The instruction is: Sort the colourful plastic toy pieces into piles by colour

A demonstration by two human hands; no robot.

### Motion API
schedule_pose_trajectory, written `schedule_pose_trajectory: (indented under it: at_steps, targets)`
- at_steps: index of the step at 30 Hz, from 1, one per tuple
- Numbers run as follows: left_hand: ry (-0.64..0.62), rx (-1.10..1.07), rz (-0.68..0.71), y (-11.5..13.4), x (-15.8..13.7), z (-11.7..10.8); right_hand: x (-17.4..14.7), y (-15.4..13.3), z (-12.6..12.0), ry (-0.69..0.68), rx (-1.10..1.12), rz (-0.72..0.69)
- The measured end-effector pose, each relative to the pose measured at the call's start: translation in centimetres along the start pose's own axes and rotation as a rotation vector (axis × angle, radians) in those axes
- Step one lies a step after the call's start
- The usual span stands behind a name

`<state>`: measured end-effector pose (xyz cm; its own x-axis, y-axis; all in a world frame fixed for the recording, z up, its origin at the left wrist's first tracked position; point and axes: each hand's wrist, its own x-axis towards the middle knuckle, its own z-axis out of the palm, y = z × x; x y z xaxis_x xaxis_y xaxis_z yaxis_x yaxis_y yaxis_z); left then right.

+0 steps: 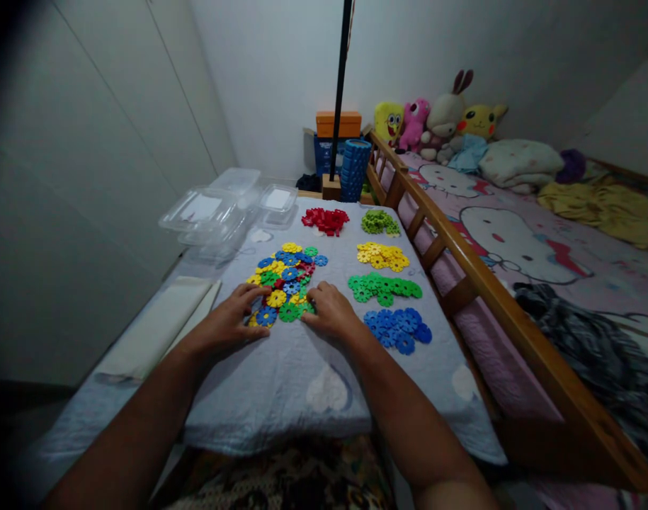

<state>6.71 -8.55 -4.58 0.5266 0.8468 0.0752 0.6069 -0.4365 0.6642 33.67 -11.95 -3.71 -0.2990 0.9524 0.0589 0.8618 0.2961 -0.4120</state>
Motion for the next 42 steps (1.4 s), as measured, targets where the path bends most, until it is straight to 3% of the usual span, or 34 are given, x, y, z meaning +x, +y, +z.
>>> schedule_pose_trajectory:
  at_steps: [10, 15, 20, 25, 36, 40, 42]
  targets:
    - [0.042, -0.001, -0.042, 0.8, 0.3, 0.7, 0.3, 1.3, -1.1, 0.041, 0.338, 0.085]
    - [0.108, 0.025, -0.014, 1.0, 0.5, 1.1, -0.8, 5.4, -4.4, 0.301, 0.486, 0.216]
    - [0.131, 0.035, 0.018, 0.8, 0.8, 1.4, -3.8, 11.1, -7.6, 0.637, 0.364, 0.533]
    - [0.135, 0.031, 0.028, 0.6, 0.9, 1.7, -6.0, 14.7, -8.3, 0.704, 0.261, 0.735]
    - [0.181, 0.038, 0.050, 0.6, 1.2, 2.1, -5.6, 15.4, -7.5, 0.642, 0.135, 0.789]
    - [0.177, 0.056, 0.044, 0.7, 1.1, 1.9, -5.4, 14.7, -7.9, 0.698, 0.078, 0.788]
    - [0.164, 0.059, 0.041, 0.7, 1.0, 1.5, -4.7, 13.4, -7.8, 0.752, 0.086, 0.723]
